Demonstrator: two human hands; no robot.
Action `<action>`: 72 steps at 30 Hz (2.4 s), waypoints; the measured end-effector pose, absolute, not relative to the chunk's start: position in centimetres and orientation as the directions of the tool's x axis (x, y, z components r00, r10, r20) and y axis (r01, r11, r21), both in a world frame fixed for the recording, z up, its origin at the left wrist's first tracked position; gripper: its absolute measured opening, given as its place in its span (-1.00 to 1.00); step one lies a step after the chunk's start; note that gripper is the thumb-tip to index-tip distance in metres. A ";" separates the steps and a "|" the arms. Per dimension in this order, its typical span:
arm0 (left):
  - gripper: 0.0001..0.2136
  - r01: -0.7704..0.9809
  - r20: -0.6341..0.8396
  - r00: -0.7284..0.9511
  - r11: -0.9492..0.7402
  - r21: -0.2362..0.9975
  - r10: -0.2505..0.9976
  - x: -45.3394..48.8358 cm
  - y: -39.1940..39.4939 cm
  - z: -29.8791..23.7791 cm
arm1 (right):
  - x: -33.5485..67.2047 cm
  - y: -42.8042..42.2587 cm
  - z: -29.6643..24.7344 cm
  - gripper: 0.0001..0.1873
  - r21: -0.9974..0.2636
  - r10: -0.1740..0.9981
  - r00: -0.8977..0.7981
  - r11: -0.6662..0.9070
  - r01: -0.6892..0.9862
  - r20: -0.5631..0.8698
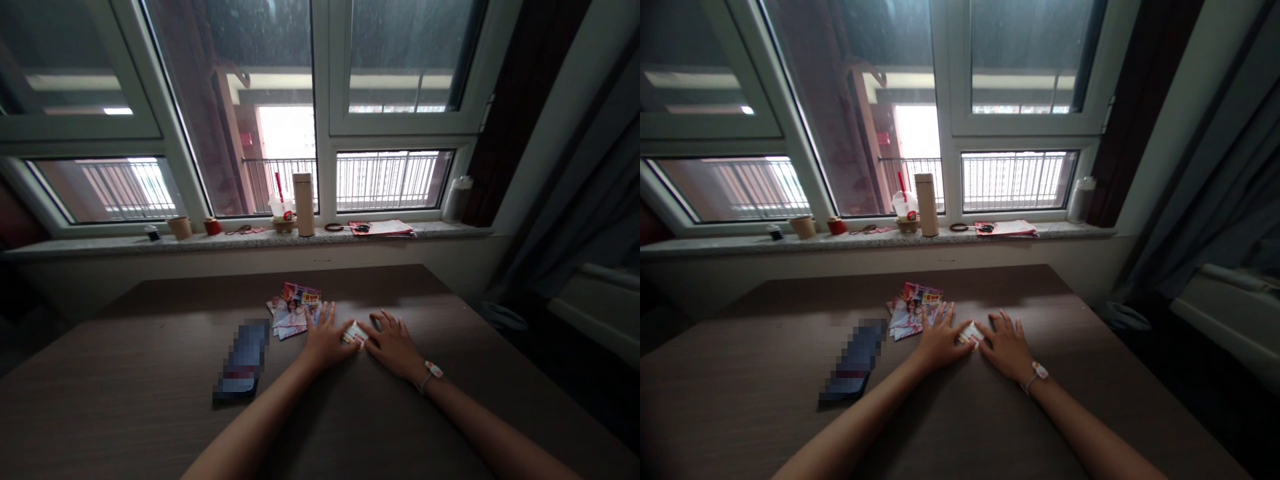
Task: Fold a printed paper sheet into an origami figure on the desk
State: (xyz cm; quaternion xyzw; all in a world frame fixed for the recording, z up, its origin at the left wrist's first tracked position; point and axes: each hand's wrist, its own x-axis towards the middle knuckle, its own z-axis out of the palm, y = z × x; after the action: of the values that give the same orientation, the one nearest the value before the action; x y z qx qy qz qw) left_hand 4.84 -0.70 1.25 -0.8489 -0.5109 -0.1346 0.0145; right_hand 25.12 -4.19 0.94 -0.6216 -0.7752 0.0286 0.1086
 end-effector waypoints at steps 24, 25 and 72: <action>-0.40 0.870 0.205 0.443 -0.474 0.134 0.873 4.7 -1.0 1.6 | 28.0 -4.3 0.6 -0.58 -0.136 0.876 -0.327 0.395 0.909 0.355; -0.40 0.872 0.203 0.441 -0.471 0.134 0.874 4.7 -1.0 1.6 | 27.9 -4.4 0.7 -0.59 -0.136 0.872 -0.357 0.420 0.897 0.336; -0.36 0.889 0.136 0.411 -0.429 0.158 0.902 4.8 -0.8 1.8 | 27.9 -4.4 0.5 -0.69 -0.120 0.855 -0.260 0.346 0.931 0.449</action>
State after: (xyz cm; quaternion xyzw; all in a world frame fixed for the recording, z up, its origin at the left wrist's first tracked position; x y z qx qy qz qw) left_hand 4.81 -0.84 1.77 -0.8393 -0.5334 -0.1001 -0.0302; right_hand 27.94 -4.44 0.48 -0.5656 -0.7891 -0.0846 0.2241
